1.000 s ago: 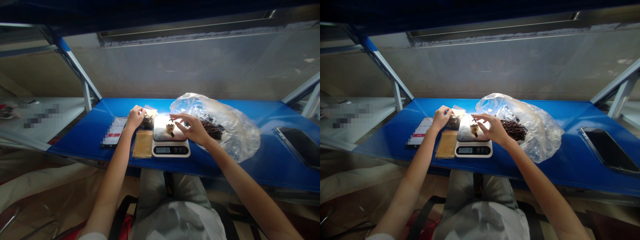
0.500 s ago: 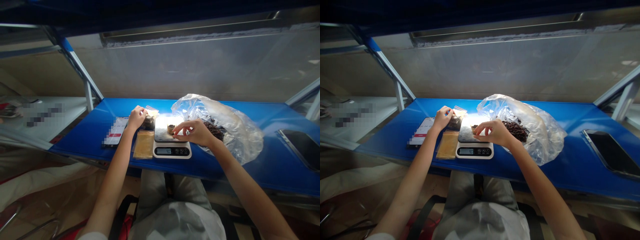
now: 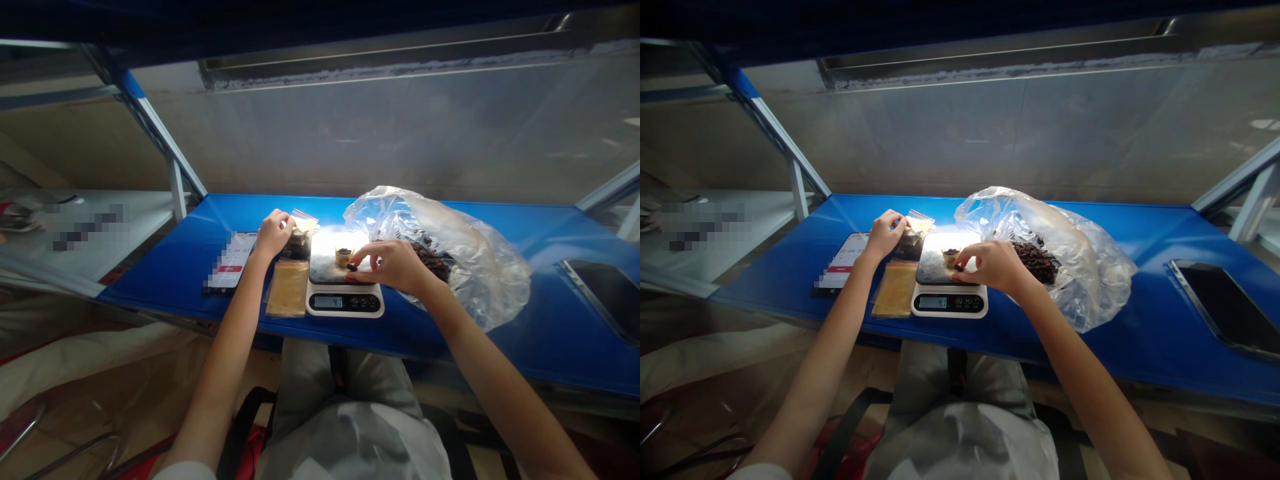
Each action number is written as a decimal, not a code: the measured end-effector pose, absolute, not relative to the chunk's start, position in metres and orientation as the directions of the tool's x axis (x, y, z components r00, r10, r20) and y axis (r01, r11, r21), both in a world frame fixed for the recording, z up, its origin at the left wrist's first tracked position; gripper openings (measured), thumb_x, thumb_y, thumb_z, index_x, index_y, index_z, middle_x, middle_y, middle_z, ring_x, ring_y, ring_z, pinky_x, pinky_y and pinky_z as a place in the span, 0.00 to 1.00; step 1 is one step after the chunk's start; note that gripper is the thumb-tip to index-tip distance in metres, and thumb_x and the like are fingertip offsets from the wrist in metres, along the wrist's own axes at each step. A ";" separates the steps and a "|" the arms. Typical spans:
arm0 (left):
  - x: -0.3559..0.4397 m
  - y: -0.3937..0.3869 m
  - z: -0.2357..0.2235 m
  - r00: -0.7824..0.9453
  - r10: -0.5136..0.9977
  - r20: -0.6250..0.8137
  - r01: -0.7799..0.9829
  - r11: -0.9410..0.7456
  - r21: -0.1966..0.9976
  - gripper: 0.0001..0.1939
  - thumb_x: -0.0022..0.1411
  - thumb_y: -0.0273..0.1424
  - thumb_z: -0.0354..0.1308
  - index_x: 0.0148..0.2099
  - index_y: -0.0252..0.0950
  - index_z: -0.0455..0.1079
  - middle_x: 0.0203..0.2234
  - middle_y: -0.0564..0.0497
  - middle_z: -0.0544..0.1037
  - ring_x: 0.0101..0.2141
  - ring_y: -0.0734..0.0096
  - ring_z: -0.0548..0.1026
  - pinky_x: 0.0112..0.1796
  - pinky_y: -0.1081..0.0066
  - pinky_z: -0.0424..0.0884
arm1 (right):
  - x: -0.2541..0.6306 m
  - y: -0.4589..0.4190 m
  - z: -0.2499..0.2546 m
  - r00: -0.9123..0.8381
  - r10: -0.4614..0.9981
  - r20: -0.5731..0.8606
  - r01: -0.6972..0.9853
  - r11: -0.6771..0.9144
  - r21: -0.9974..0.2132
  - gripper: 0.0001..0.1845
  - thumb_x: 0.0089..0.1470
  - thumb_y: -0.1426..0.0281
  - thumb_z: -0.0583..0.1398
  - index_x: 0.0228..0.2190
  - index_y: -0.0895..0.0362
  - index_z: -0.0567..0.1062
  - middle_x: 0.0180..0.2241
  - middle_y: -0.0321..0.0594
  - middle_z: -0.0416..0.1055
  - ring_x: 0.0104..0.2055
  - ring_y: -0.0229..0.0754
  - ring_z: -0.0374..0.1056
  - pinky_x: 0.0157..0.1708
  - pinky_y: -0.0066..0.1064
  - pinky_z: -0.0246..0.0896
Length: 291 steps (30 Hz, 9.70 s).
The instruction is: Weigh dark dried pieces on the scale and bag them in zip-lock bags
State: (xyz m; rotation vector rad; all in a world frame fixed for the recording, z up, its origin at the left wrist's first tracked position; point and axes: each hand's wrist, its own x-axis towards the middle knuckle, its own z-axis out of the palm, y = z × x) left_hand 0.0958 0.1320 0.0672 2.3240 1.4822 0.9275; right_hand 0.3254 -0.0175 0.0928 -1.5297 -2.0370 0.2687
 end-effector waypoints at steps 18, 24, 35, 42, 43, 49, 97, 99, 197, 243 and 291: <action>0.096 0.130 0.070 0.294 0.873 0.388 0.726 -0.468 0.504 0.14 0.62 0.33 0.47 0.27 0.36 0.69 0.32 0.48 0.73 0.30 0.70 0.69 0.35 0.69 0.64 | 0.318 -0.016 0.087 0.079 0.805 0.588 0.700 0.375 -0.608 0.07 0.52 0.65 0.62 0.32 0.53 0.80 0.30 0.36 0.80 0.20 0.34 0.68 0.19 0.26 0.58; 0.096 0.130 0.070 0.295 0.878 0.376 0.733 -0.461 0.501 0.14 0.62 0.33 0.47 0.28 0.36 0.69 0.32 0.48 0.73 0.30 0.70 0.69 0.35 0.69 0.64 | 0.316 -0.013 0.077 0.090 0.834 0.545 0.717 0.325 -0.617 0.12 0.54 0.65 0.60 0.39 0.51 0.80 0.31 0.36 0.80 0.22 0.36 0.71 0.22 0.27 0.61; 0.096 0.131 0.069 0.304 0.871 0.385 0.729 -0.473 0.494 0.14 0.62 0.33 0.47 0.28 0.36 0.69 0.31 0.48 0.72 0.30 0.69 0.69 0.34 0.69 0.64 | 0.317 -0.013 0.077 -0.179 0.742 0.646 0.800 0.493 -0.344 0.13 0.51 0.63 0.63 0.39 0.52 0.79 0.34 0.36 0.79 0.35 0.42 0.70 0.33 0.31 0.66; 0.095 0.131 0.069 0.301 0.870 0.390 0.727 -0.474 0.496 0.14 0.62 0.33 0.47 0.28 0.37 0.68 0.31 0.48 0.72 0.31 0.68 0.69 0.35 0.68 0.64 | 0.317 -0.012 0.076 -0.260 0.715 0.649 0.786 0.547 -0.288 0.14 0.53 0.64 0.62 0.41 0.54 0.78 0.40 0.38 0.78 0.39 0.44 0.70 0.38 0.34 0.66; 0.095 0.131 0.069 0.300 0.871 0.390 0.727 -0.473 0.498 0.14 0.62 0.33 0.47 0.28 0.37 0.68 0.31 0.48 0.72 0.30 0.69 0.69 0.35 0.68 0.64 | 0.317 -0.012 0.076 -0.252 0.724 0.642 0.791 0.536 -0.293 0.14 0.52 0.65 0.62 0.41 0.54 0.77 0.39 0.38 0.78 0.39 0.44 0.70 0.38 0.34 0.66; 0.096 0.131 0.069 0.296 0.873 0.387 0.730 -0.468 0.498 0.14 0.62 0.33 0.47 0.28 0.37 0.69 0.31 0.48 0.72 0.31 0.69 0.69 0.35 0.69 0.64 | 0.317 -0.012 0.076 -0.239 0.765 0.598 0.802 0.503 -0.323 0.14 0.53 0.67 0.61 0.43 0.53 0.78 0.37 0.38 0.79 0.39 0.44 0.69 0.36 0.33 0.66; 0.096 0.132 0.066 0.293 0.868 0.401 0.712 -0.478 0.514 0.14 0.62 0.33 0.47 0.28 0.37 0.70 0.33 0.47 0.73 0.32 0.68 0.70 0.37 0.68 0.66 | 0.363 0.003 0.062 0.053 0.959 0.278 0.952 0.035 -0.304 0.16 0.47 0.70 0.60 0.39 0.58 0.78 0.40 0.47 0.78 0.43 0.51 0.72 0.44 0.39 0.63; 0.096 0.131 0.067 0.296 0.870 0.395 0.713 -0.476 0.514 0.14 0.62 0.33 0.47 0.28 0.37 0.70 0.33 0.47 0.73 0.32 0.68 0.70 0.37 0.69 0.66 | 0.364 0.003 0.061 0.055 0.958 0.280 0.948 0.038 -0.316 0.16 0.46 0.71 0.59 0.39 0.58 0.79 0.38 0.46 0.78 0.41 0.49 0.72 0.43 0.38 0.63; 0.095 0.137 0.059 0.298 0.861 0.412 0.725 -0.485 0.490 0.14 0.61 0.34 0.47 0.28 0.37 0.71 0.33 0.48 0.73 0.32 0.69 0.69 0.36 0.69 0.65 | 0.311 -0.007 0.075 -0.157 0.759 0.632 0.761 0.501 -0.413 0.20 0.51 0.64 0.65 0.47 0.48 0.74 0.33 0.34 0.80 0.41 0.47 0.71 0.46 0.42 0.58; 0.089 0.141 0.061 0.075 0.872 0.484 0.761 -0.364 0.537 0.13 0.61 0.33 0.47 0.29 0.39 0.71 0.32 0.48 0.74 0.34 0.66 0.69 0.32 0.69 0.60 | 0.373 0.006 0.057 0.075 0.935 0.346 0.856 0.117 -0.504 0.14 0.46 0.67 0.63 0.38 0.55 0.80 0.31 0.40 0.79 0.35 0.47 0.75 0.36 0.37 0.67; 0.094 0.129 0.065 0.098 0.739 0.667 0.650 -0.555 0.520 0.15 0.61 0.32 0.48 0.24 0.36 0.69 0.31 0.49 0.71 0.34 0.68 0.70 0.27 0.71 0.61 | 0.358 -0.001 0.071 0.222 0.909 0.353 0.888 -0.039 -0.458 0.16 0.47 0.71 0.60 0.40 0.54 0.78 0.29 0.36 0.79 0.33 0.45 0.74 0.36 0.34 0.64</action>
